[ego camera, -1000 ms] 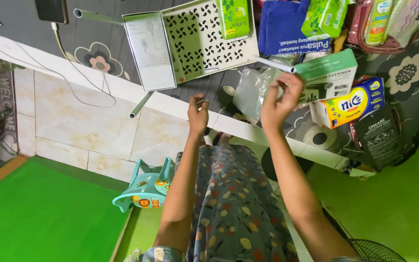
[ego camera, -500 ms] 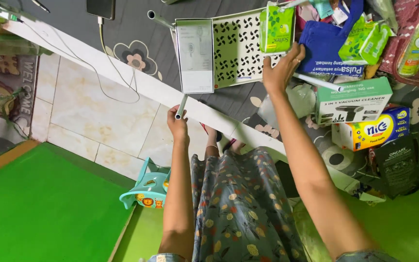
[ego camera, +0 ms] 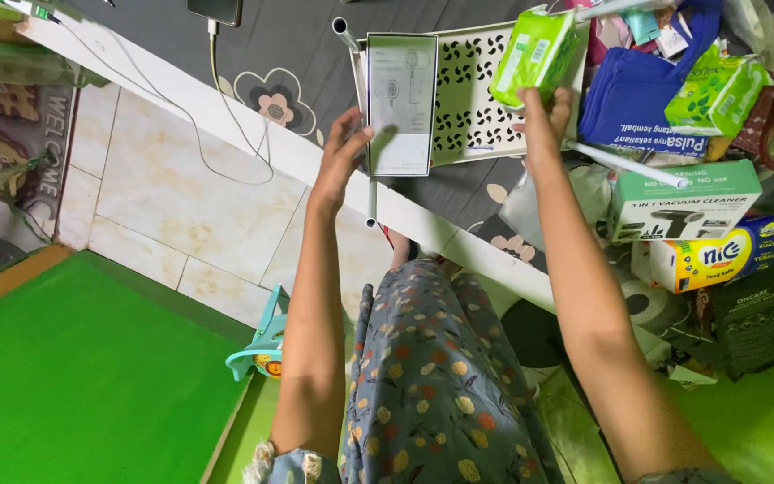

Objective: Assembling and organizing a multi-tier plastic storage shelf.

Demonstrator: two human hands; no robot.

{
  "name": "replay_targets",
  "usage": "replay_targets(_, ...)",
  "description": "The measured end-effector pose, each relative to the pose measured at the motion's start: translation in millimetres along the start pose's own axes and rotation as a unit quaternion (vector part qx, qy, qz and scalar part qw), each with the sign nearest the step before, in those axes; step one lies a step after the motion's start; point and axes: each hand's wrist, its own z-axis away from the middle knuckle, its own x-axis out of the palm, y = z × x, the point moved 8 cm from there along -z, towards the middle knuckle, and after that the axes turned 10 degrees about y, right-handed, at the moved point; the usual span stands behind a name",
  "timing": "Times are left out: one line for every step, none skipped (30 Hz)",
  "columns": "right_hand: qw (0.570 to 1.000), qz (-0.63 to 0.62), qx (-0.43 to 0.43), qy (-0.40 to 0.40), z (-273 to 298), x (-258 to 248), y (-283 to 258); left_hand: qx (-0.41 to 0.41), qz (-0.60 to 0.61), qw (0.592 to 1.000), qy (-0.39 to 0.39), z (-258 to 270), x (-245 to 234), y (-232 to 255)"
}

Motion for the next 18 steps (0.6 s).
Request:
replay_targets(1.000,0.001,-0.001,-0.002,16,2,-6,0.000,0.001,1.000,0.001,-6,4,-4)
replay_targets(0.995,-0.032,0.047,-0.086,35,17,-7,-0.012,-0.001,1.000,-0.012,-11,10,-10)
replay_targets(0.979,-0.065,0.094,-0.169,58,30,-8,-0.024,-0.004,0.999,-0.026,-16,17,-15)
replay_targets(0.979,-0.065,0.093,-0.170,58,39,2,-0.024,-0.004,0.999,-0.026,-17,16,-13)
replay_targets(0.952,-0.116,0.139,-0.246,64,56,15,-0.046,0.007,0.999,-0.025,-18,17,-14)
replay_targets(0.915,-0.166,0.184,-0.319,73,72,26,-0.069,0.017,0.997,-0.024,-18,19,-16)
replay_targets(0.915,-0.165,0.184,-0.319,78,78,23,-0.070,0.018,0.997,-0.024,-17,20,-12)
replay_targets(0.880,-0.231,0.239,-0.339,89,88,20,-0.085,0.012,0.996,-0.031,-16,22,-11)
replay_targets(0.837,-0.294,0.293,-0.357,101,98,16,-0.099,0.007,0.994,-0.037,-13,22,-9)
replay_targets(0.836,-0.293,0.295,-0.358,107,99,11,-0.101,0.007,0.994,-0.036,-16,23,-16)
replay_targets(0.829,-0.320,0.287,-0.359,111,102,1,-0.079,-0.009,0.996,-0.048,-19,25,-19)
replay_targets(0.820,-0.346,0.280,-0.360,117,104,-9,-0.058,-0.024,0.996,-0.059,-22,26,-22)
replay_targets(0.820,-0.344,0.280,-0.362,122,101,-16,-0.058,-0.022,0.996,-0.057,-22,27,-25)
replay_targets(0.824,-0.342,0.264,-0.367,128,98,-25,-0.028,-0.032,0.997,-0.061,-21,28,-24)
replay_targets(0.828,-0.340,0.246,-0.372,131,96,-35,0.003,-0.041,0.997,-0.065,-22,31,-22)
replay_targets(0.827,-0.339,0.245,-0.375,132,94,-43,0.005,-0.039,0.997,-0.063,-20,30,-17)
replay_targets(0.825,-0.337,0.245,-0.382,135,91,-50,0.022,-0.065,0.995,-0.068,-16,31,-12)
replay_targets(0.822,-0.335,0.244,-0.389,137,88,-57,0.038,-0.091,0.992,-0.073,-11,31,-7)
